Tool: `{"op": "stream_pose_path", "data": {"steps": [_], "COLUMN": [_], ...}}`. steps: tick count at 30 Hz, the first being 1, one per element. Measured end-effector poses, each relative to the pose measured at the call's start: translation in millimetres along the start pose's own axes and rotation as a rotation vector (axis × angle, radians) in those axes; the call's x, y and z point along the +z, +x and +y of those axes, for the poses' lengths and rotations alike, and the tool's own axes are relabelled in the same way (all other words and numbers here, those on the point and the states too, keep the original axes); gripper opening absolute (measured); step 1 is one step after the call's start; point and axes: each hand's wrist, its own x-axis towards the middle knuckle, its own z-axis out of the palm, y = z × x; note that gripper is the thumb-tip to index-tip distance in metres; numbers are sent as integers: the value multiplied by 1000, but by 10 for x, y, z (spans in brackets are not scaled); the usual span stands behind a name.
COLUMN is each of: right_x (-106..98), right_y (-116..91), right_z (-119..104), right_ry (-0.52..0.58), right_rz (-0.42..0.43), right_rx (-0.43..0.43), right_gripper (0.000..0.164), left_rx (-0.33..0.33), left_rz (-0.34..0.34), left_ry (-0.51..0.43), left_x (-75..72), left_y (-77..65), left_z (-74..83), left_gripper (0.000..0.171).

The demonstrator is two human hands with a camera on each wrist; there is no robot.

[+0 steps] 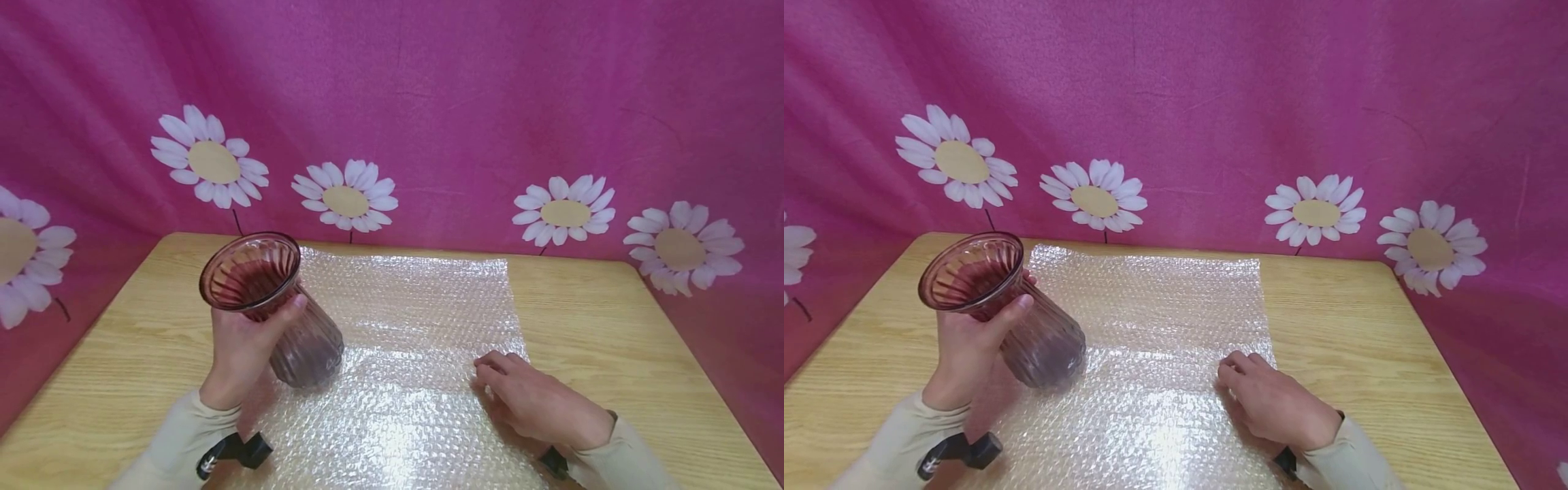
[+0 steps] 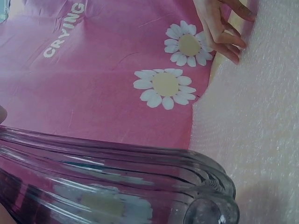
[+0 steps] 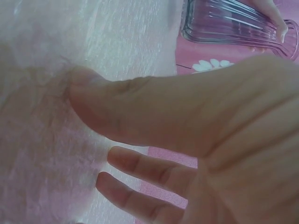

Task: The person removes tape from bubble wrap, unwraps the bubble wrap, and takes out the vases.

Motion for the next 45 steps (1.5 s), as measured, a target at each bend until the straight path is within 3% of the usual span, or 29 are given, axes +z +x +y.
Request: {"op": "stream_pose_path", "data": {"steps": [14,45], "right_x": [-6,-14], "right_y": [-11,-8], "right_z": [7,11], "right_ry": [2,10], "right_rz": [-18,-7], "right_rx": [13,-2], "right_gripper": [39,35], "left_rx": [-54,-80], "left_rz": [38,121], "left_ry": [85,112], "left_x": [-34,-146], "left_y": [34,127], "left_z": [-1,-36], "left_gripper": [57,57]}}
